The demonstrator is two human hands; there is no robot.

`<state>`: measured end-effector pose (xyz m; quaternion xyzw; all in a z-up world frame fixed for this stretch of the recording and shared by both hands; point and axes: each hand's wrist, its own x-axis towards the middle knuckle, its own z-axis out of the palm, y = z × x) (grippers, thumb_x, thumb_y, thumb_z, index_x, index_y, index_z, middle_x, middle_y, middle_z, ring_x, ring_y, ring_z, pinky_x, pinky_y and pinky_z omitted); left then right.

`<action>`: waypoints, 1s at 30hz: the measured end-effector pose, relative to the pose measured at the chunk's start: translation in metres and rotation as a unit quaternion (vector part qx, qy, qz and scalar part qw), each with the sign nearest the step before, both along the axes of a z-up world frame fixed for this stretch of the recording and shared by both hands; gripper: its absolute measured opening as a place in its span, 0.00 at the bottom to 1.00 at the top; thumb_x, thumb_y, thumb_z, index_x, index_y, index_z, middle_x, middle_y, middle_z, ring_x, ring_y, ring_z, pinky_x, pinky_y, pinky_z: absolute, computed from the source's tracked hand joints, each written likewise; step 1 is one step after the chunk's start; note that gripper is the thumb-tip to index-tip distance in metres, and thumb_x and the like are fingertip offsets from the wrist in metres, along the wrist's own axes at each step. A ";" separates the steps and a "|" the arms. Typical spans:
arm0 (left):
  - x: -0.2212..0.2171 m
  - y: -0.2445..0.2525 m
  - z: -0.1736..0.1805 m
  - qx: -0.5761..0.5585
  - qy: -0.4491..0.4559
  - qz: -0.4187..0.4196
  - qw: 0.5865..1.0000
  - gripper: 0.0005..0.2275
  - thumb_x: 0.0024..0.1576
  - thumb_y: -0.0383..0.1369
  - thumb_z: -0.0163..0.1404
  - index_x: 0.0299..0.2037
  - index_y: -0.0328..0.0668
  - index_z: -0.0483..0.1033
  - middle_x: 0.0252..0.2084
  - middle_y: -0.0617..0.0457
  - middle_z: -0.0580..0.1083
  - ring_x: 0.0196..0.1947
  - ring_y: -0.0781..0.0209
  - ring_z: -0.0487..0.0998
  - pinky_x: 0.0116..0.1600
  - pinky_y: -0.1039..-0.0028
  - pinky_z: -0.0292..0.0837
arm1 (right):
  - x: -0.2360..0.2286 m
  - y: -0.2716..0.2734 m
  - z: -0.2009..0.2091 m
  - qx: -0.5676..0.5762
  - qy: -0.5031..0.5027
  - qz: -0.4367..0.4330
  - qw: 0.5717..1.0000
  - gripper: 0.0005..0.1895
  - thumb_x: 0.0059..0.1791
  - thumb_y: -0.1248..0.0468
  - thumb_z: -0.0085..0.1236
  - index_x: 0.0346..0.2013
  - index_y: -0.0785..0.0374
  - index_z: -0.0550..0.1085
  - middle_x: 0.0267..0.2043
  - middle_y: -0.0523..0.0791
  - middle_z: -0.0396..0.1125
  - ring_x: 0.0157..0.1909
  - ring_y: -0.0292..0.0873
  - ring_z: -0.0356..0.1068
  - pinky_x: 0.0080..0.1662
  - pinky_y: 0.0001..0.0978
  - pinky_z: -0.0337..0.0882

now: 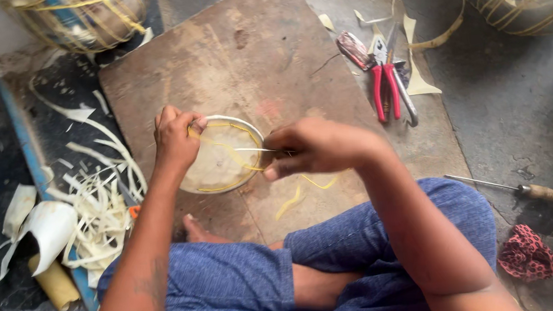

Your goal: The person assembles a drum head by threading yellow string through leather edges and a metal ring by hand and using a needle. They use pliers and scissors to cut and adjust the leather and string while sitting on the floor surrounded by other drums and leather scraps.

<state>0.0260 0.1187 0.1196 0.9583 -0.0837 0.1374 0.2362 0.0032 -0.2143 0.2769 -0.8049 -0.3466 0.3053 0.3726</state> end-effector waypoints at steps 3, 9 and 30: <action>-0.041 0.010 0.020 -0.063 -0.025 0.009 0.998 0.06 0.61 0.33 0.58 0.46 0.46 0.84 0.39 0.47 0.70 0.44 0.47 0.72 0.53 0.60 0.68 | -0.018 0.025 -0.015 0.027 -0.065 -0.113 0.991 0.25 0.45 0.55 0.63 0.53 0.64 0.73 0.47 0.52 0.67 0.42 0.49 0.75 0.42 0.42 0.74; -0.078 0.020 0.044 -0.145 0.009 0.026 0.989 0.11 0.56 0.30 0.58 0.49 0.46 0.84 0.38 0.47 0.71 0.40 0.51 0.75 0.47 0.64 0.72 | -0.024 0.036 -0.063 0.013 -0.217 -0.211 0.953 0.15 0.53 0.67 0.52 0.52 0.60 0.80 0.44 0.52 0.69 0.43 0.51 0.72 0.47 0.42 0.72; -0.050 0.030 0.055 -0.293 0.122 -0.067 0.946 0.09 0.60 0.26 0.59 0.50 0.34 0.81 0.39 0.49 0.82 0.38 0.68 0.82 0.44 0.76 0.78 | -0.047 0.129 -0.092 0.094 0.067 -0.310 0.944 0.12 0.53 0.57 0.57 0.40 0.63 0.77 0.23 0.41 0.72 0.27 0.30 0.74 0.30 0.26 0.69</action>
